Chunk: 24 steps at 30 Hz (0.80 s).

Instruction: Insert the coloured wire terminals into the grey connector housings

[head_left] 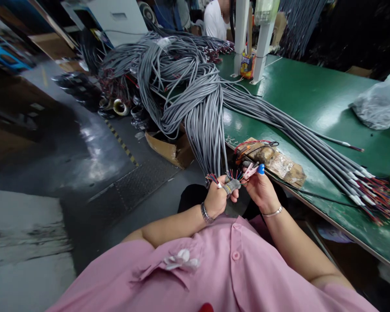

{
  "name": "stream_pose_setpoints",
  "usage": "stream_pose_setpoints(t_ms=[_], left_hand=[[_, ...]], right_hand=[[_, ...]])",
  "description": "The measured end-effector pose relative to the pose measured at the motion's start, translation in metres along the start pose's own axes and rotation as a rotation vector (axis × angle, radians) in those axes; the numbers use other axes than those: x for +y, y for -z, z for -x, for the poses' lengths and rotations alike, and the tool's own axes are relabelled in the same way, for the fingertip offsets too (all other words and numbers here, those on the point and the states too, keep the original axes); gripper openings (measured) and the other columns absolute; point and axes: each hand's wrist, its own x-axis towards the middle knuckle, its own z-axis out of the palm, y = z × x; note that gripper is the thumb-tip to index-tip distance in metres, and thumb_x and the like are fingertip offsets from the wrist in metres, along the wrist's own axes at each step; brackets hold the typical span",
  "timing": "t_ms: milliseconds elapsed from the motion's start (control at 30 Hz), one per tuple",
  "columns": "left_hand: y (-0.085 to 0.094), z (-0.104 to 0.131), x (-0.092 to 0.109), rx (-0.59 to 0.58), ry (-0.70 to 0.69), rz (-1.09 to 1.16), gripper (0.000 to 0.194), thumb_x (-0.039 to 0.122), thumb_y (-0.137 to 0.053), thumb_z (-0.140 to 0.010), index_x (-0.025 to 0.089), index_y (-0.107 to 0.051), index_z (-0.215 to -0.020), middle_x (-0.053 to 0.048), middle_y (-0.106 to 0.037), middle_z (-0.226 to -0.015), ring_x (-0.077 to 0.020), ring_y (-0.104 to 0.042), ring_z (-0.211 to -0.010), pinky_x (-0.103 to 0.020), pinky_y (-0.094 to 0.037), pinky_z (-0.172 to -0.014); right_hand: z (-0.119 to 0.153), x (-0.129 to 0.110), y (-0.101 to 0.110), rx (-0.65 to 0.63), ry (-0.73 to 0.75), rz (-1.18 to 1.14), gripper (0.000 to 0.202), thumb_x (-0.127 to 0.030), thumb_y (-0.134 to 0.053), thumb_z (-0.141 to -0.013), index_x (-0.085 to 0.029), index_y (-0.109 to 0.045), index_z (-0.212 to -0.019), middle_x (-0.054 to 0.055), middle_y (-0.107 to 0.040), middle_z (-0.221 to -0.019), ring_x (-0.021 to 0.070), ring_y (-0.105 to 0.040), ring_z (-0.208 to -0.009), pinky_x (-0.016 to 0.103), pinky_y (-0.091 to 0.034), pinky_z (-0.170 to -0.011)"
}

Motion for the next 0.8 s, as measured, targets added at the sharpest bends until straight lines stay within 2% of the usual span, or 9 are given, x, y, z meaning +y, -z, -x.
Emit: stream_pose_setpoints(t_ms=[200, 400, 500, 700, 800], left_hand=[[0.001, -0.002, -0.003, 0.003, 0.012, -0.032, 0.034, 0.045, -0.073, -0.068, 0.014, -0.059, -0.068, 0.0, -0.059, -0.05, -0.0086, -0.049, -0.038, -0.021, -0.038, -0.037], [0.005, 0.003, -0.002, -0.009, -0.033, -0.004, 0.03, 0.041, -0.073, -0.069, 0.015, -0.058, -0.067, 0.001, -0.058, -0.049, -0.0091, -0.049, -0.038, -0.021, -0.039, -0.038], [0.007, 0.006, -0.001, 0.011, -0.039, 0.016, 0.03, 0.041, -0.072, -0.069, 0.015, -0.058, -0.067, 0.001, -0.058, -0.05, -0.0085, -0.048, -0.038, -0.02, -0.037, -0.037], [0.005, 0.006, 0.003, 0.025, -0.047, 0.064, 0.03, 0.043, -0.071, -0.069, 0.016, -0.058, -0.07, 0.001, -0.058, -0.05, -0.0083, -0.048, -0.039, -0.02, -0.037, -0.039], [0.002, 0.004, 0.005, 0.032, -0.05, 0.08, 0.029, 0.042, -0.071, -0.07, 0.016, -0.059, -0.071, 0.001, -0.058, -0.051, -0.0085, -0.049, -0.041, -0.02, -0.038, -0.04]], right_hand=[[-0.002, 0.004, -0.004, 0.051, 0.063, -0.045, 0.03, -0.05, -0.075, -0.074, -0.022, -0.069, -0.082, -0.001, -0.07, -0.078, 0.0122, -0.06, -0.067, 0.024, -0.05, -0.059], [0.003, 0.003, -0.001, -0.003, -0.007, -0.077, 0.042, -0.064, -0.065, -0.075, -0.023, -0.067, -0.08, 0.0, -0.07, -0.082, 0.0126, -0.061, -0.067, 0.024, -0.05, -0.06], [0.006, -0.001, 0.0, -0.035, -0.054, -0.053, 0.048, -0.069, -0.059, -0.076, -0.022, -0.068, -0.088, 0.003, -0.071, -0.087, 0.0131, -0.062, -0.069, 0.024, -0.051, -0.059], [0.01, -0.007, -0.006, -0.006, -0.031, -0.001, 0.029, -0.049, -0.069, -0.08, -0.022, -0.068, -0.087, 0.002, -0.072, -0.087, 0.0116, -0.06, -0.066, 0.023, -0.051, -0.06], [0.01, -0.005, -0.006, -0.008, -0.005, 0.004, 0.029, -0.051, -0.068, -0.08, -0.022, -0.067, -0.082, 0.002, -0.072, -0.085, 0.0115, -0.059, -0.064, 0.024, -0.052, -0.058]])
